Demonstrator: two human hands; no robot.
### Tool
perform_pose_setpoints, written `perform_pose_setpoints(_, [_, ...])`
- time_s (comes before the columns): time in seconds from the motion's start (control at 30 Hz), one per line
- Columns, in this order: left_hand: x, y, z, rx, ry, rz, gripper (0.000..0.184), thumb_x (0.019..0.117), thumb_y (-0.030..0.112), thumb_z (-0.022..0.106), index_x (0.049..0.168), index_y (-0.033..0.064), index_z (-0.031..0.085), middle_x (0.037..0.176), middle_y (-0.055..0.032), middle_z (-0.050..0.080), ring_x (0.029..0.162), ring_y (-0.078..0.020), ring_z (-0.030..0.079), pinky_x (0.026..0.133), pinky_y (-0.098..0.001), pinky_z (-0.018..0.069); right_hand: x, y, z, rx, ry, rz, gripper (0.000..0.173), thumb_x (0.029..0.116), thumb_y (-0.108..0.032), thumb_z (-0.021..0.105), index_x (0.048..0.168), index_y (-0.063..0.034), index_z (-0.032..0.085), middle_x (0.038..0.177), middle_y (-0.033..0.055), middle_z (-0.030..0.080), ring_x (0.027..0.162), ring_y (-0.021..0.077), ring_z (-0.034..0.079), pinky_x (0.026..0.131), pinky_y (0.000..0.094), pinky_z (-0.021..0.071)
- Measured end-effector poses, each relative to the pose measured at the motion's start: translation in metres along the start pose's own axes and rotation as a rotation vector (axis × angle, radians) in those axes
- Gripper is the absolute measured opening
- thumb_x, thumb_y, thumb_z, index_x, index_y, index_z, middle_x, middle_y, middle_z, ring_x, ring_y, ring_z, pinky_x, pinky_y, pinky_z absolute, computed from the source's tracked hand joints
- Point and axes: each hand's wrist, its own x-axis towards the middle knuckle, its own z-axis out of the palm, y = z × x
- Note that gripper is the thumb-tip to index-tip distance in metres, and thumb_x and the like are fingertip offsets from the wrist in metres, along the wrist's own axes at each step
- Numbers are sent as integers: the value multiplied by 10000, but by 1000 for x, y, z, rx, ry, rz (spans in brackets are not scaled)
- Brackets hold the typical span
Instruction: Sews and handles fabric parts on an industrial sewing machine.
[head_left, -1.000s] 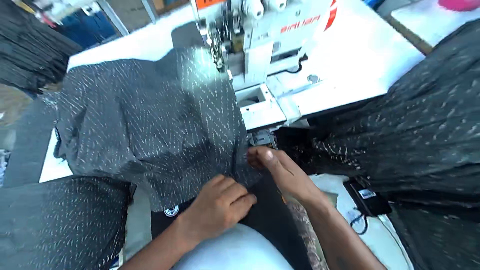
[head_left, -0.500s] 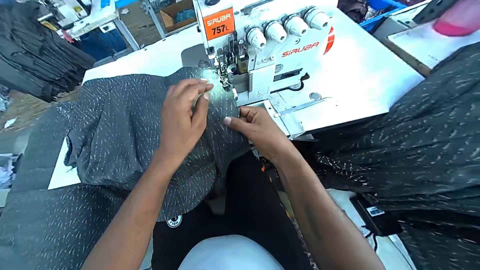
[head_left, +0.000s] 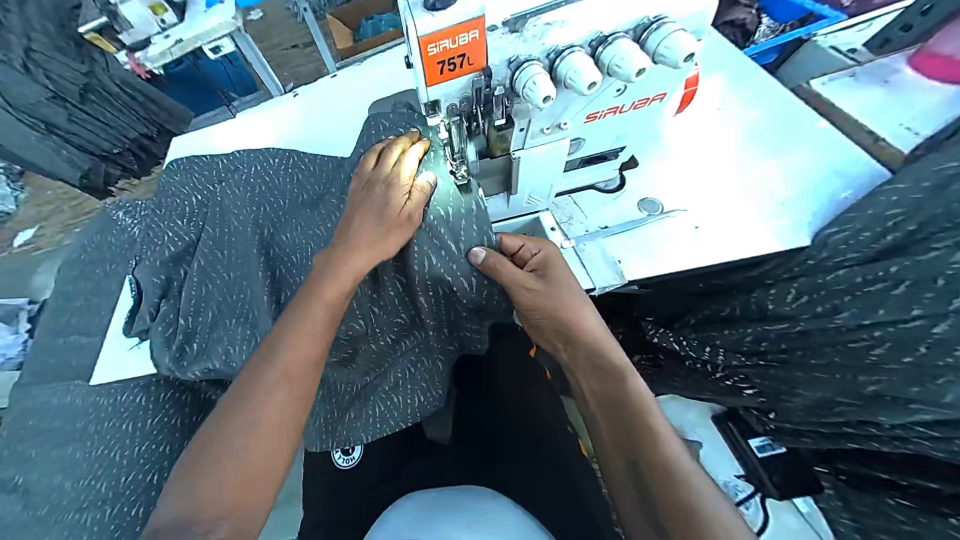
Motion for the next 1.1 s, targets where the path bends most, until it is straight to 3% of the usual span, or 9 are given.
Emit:
perform_pose_setpoints(0.23, [47,-37,-4,-100,-43,16,567,1083,388,350,1525,55,471,1626,-132,392,1550,-288,267,1274,-477,166,3,3,7,30,44,-21,165,1030,-104,592,1006,18,701,834,109,701,727,143,680,682,310,595])
perform_pose_setpoints(0.37, [-15,-19,-27,-142,255,-22,488,1089,279,433,1510,37,476,1549,-186,469,1413,-301,481,1152,-482,427,-22,6,2,-1,39,-27,189,1043,-135,572,1027,-5,709,817,111,701,679,161,681,622,320,606])
perform_pose_setpoints(0.5, [-138,-48,-38,85,59,-486,643,1001,403,624,1519,60,459,1444,-278,502,1100,-472,639,866,-692,526,-44,14,-11,-150,-71,60,189,1046,-141,576,1022,-30,727,802,90,703,672,159,668,609,306,581])
perform_pose_setpoints(0.6, [-177,-77,-35,75,-20,-676,445,1026,352,631,1279,-13,639,1173,-318,637,1006,-532,644,835,-773,467,-42,22,-11,-108,-103,106,163,1032,-104,586,1036,-7,717,843,80,724,738,120,690,681,280,591])
perform_pose_setpoints(0.7, [-171,-85,-66,-147,149,-738,352,1046,293,597,1124,-48,638,966,-229,655,849,-336,633,791,-608,512,-52,17,-7,30,-131,105,160,1028,-93,578,1067,-2,704,882,101,728,769,134,702,699,294,606])
perform_pose_setpoints(0.8, [-131,-103,-114,-187,374,-608,401,1026,277,588,1279,-32,553,1150,-118,614,1005,-118,594,919,-357,513,-54,21,-9,31,-86,132,167,1036,-90,567,1091,-4,698,912,104,735,806,157,723,738,341,634])
perform_pose_setpoints(0.93, [-65,-74,-126,158,311,-278,529,976,111,543,1466,-63,445,1480,-382,404,1378,-532,413,1113,-683,349,-53,31,-7,2,-26,150,167,1044,-85,559,1080,14,688,930,118,734,811,177,727,738,360,637])
perform_pose_setpoints(1.03, [-59,17,-76,29,162,-160,464,1083,261,415,1484,35,472,1457,-220,518,1324,-355,534,1084,-564,458,-66,26,-5,19,-36,139,193,1054,-122,561,1097,4,700,957,137,730,831,227,737,756,418,653])
perform_pose_setpoints(1.1, [-62,55,-34,-13,27,-125,508,1094,355,370,1480,54,504,1523,-148,494,1390,-333,482,1104,-585,414,-66,26,-7,42,-39,146,204,1056,-117,548,1083,8,707,960,147,733,842,243,745,775,428,656])
